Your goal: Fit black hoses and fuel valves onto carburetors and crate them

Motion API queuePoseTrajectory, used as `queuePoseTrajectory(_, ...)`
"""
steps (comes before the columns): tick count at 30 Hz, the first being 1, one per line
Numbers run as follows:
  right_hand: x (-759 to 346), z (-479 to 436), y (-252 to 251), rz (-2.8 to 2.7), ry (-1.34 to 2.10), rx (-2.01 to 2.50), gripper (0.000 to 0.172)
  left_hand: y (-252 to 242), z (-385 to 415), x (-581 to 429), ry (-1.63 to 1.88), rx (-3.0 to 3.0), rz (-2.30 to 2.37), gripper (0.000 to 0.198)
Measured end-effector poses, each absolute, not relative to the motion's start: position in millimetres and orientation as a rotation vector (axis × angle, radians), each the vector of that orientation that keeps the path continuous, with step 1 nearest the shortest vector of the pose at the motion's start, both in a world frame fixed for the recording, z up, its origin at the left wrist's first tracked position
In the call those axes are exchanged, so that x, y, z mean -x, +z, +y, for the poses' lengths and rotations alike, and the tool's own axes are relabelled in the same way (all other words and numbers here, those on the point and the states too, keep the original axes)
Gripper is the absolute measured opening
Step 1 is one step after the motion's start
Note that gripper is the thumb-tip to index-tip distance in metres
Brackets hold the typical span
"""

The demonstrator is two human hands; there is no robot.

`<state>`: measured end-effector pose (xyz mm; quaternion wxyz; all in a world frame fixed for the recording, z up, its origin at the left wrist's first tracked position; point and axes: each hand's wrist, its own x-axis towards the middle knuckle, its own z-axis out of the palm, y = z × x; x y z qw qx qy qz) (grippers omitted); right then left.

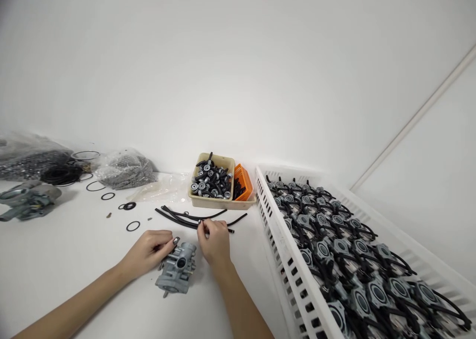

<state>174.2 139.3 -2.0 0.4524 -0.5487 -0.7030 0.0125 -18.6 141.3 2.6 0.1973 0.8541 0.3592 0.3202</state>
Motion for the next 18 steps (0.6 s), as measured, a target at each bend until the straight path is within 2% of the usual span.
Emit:
queuePoseTrajectory(9, -174.3, 134.1, 1.7, -1.767, -0.062, 1.286, 0.028, 3.3, 140.7, 21.6, 0.892, -2.288, 0.934, 0.044)
queuePoseTrajectory(18, -177.1, 133.6, 0.9, -1.77, 0.007, 1.323, 0.026, 12.0, 136.6, 20.6, 0.938, -2.229, 1.03, 0.046)
